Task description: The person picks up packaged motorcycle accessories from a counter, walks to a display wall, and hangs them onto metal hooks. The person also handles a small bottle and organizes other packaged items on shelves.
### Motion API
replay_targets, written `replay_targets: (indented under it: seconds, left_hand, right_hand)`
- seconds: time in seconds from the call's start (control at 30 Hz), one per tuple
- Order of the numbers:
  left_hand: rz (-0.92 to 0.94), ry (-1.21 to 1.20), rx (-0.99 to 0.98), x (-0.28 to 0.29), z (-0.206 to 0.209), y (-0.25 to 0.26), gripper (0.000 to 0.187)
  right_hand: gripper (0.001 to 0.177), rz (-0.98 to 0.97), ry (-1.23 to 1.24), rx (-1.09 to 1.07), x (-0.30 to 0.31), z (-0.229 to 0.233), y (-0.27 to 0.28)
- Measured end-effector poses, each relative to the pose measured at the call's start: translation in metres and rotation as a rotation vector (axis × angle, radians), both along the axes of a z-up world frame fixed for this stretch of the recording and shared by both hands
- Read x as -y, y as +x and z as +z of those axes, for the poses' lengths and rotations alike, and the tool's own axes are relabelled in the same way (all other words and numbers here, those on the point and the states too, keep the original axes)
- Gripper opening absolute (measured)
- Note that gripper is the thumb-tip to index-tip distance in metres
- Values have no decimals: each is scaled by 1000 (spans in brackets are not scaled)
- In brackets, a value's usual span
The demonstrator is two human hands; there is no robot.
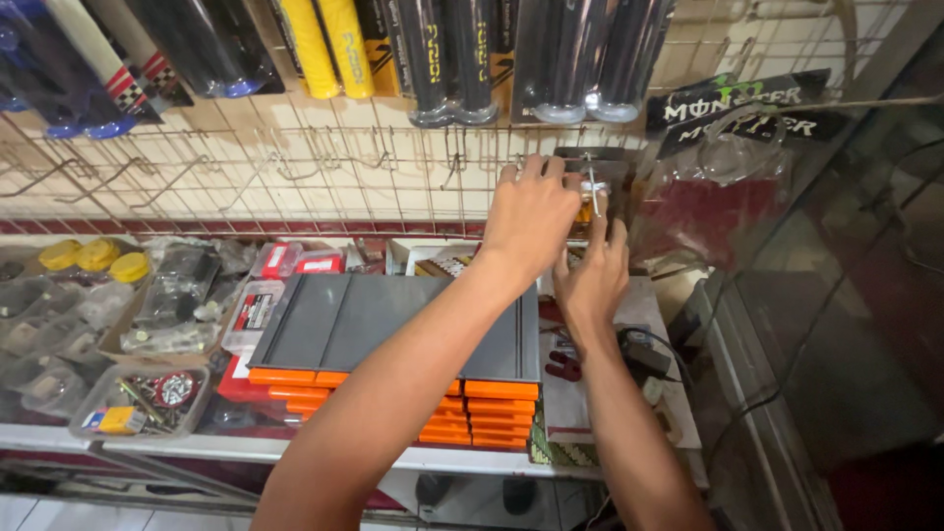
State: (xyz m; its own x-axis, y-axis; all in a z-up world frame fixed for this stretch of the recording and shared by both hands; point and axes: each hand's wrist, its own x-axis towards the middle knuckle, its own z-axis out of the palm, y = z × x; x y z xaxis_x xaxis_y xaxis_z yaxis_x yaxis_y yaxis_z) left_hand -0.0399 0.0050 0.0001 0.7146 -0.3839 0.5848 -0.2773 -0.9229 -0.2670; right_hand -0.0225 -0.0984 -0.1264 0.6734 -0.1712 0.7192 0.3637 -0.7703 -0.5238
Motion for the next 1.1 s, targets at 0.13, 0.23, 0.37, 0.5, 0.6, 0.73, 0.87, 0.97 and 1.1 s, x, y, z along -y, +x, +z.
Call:
replay_targets:
  seconds: [0.13,0.23,0.37,0.5,0.6,0.73,0.87,0.97,1.1]
  left_hand:
    - [-38,-37,2,-7,8,-27,49]
    - [-65,-112,25,-14,12,-53,46]
    - [-100,-262,52,-28,13,-90,36]
    - [-53,-378,105,-50,6,-132,33]
    - [10,-459,112,-71,1,-170,37]
    - [168,-526,139,-97,-12,-236,35]
    - [356,-597,200,-122,-31,-309,35]
    - [518,-647,220,-137,-49,-368,37]
    - [774,-693,265,-145,-78,-456,36]
  right_hand:
    - [83,0,49,-27,6,3,-21]
    - [67,105,91,180,13,16,-50]
    - [47,208,211,194,14,46,-92]
    - [39,351,188,209,6,75,-130]
    - [38,511,143,153,-9,89,-160]
    - [38,673,53,40,-39,97,-200]
    - [35,946,11,76,-79,92,-244]
    - [36,1136,-22,69,-114,82,-279]
    - [38,1360,-108,-17,-153,60,-336]
